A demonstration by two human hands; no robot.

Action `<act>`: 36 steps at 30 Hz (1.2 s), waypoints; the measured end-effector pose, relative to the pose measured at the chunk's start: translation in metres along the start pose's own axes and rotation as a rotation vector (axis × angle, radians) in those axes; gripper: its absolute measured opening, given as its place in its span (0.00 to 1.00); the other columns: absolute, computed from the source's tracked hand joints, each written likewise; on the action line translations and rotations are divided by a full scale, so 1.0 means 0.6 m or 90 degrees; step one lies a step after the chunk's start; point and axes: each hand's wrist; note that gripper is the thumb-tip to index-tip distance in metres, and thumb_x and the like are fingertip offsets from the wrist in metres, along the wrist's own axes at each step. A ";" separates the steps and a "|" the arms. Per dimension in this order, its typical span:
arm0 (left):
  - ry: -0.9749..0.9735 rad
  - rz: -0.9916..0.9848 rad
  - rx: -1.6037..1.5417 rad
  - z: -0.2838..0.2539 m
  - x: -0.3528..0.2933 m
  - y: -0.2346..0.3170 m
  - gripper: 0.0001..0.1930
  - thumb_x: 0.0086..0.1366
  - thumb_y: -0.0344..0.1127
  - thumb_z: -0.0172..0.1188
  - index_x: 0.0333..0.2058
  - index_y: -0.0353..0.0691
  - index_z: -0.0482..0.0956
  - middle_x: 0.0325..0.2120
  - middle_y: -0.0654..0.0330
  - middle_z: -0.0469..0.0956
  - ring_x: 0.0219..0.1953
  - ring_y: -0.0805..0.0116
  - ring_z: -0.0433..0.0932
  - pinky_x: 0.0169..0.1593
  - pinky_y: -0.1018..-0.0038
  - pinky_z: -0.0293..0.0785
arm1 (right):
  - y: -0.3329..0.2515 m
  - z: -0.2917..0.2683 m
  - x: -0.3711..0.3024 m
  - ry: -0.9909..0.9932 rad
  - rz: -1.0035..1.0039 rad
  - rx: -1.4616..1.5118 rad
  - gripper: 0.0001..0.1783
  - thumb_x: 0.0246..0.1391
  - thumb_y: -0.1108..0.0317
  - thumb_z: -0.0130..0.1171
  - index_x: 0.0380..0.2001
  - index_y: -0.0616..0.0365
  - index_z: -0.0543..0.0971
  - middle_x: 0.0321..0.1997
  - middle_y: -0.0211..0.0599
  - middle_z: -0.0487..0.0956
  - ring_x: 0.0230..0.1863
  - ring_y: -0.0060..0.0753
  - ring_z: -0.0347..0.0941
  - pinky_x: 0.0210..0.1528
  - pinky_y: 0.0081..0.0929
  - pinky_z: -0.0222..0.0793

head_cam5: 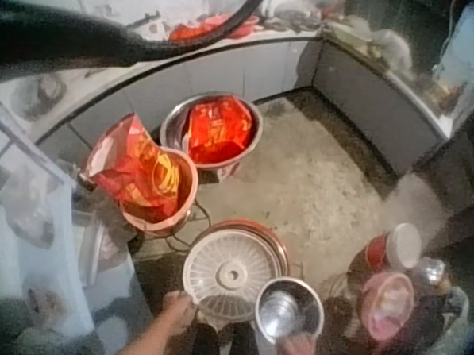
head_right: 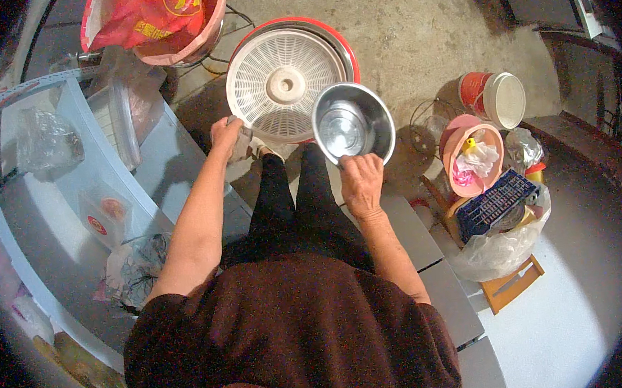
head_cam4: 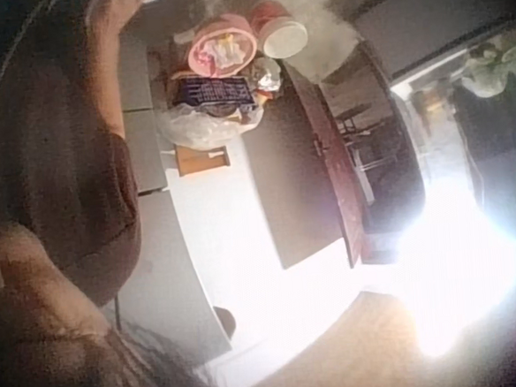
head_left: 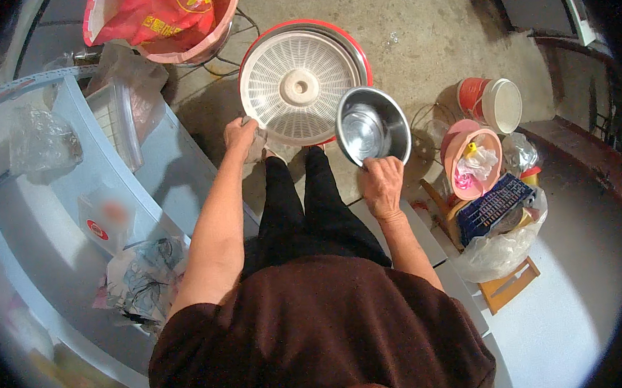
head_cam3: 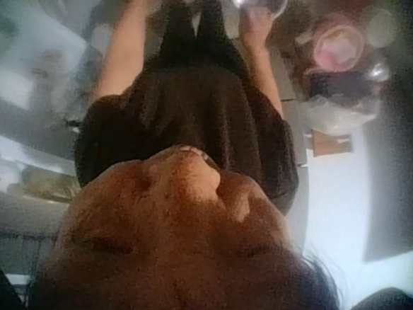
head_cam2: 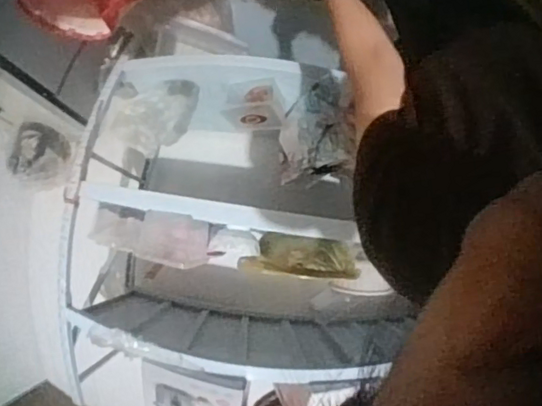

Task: The person cleans a cluttered kitchen area by wiping a shelf with a cloth and organizing various items. They handle a plastic basket, metal bowls, a red basin, and a plastic container, moving them to the floor or rearranging them. The person also washes a metal bowl in the sink using a steel wool scrubber and water.

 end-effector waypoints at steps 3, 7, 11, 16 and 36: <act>-0.051 0.014 -0.056 -0.036 -0.034 0.019 0.13 0.50 0.36 0.60 0.32 0.32 0.78 0.25 0.60 0.77 0.27 0.72 0.74 0.32 0.73 0.69 | 0.016 -0.015 0.000 0.036 0.067 -0.008 0.12 0.37 0.78 0.59 0.31 0.57 0.74 0.28 0.36 0.72 0.35 0.41 0.68 0.43 0.35 0.60; -0.034 -0.011 -0.224 -0.116 -0.112 0.001 0.13 0.53 0.35 0.60 0.35 0.31 0.78 0.30 0.60 0.77 0.31 0.71 0.75 0.37 0.74 0.71 | 0.028 -0.020 0.025 0.108 0.107 0.004 0.12 0.37 0.78 0.59 0.31 0.56 0.75 0.30 0.34 0.74 0.36 0.40 0.68 0.41 0.35 0.61; -0.007 -0.067 -0.405 -0.207 -0.198 -0.048 0.15 0.55 0.37 0.58 0.38 0.32 0.77 0.33 0.58 0.77 0.35 0.67 0.76 0.40 0.71 0.72 | 0.029 -0.013 0.072 0.119 0.041 -0.055 0.11 0.38 0.74 0.61 0.30 0.52 0.76 0.31 0.29 0.75 0.38 0.37 0.67 0.41 0.33 0.59; -0.058 -0.175 -0.654 -0.273 -0.243 -0.160 0.16 0.57 0.39 0.56 0.40 0.33 0.75 0.35 0.58 0.77 0.36 0.63 0.77 0.40 0.68 0.74 | 0.017 0.035 0.132 0.022 -0.020 -0.121 0.07 0.42 0.63 0.61 0.27 0.47 0.75 0.27 0.23 0.72 0.36 0.32 0.65 0.41 0.31 0.58; -0.123 -0.229 -0.636 -0.233 -0.303 -0.215 0.21 0.59 0.42 0.51 0.45 0.29 0.71 0.37 0.52 0.77 0.36 0.60 0.78 0.40 0.67 0.75 | 0.020 0.358 0.166 -0.126 0.042 -0.177 0.03 0.43 0.69 0.53 0.25 0.51 0.74 0.30 0.30 0.73 0.36 0.41 0.70 0.33 0.34 0.70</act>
Point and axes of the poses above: each hand's wrist, its own x-axis towards the middle knuckle, its own z-axis out of the palm, y = z × x
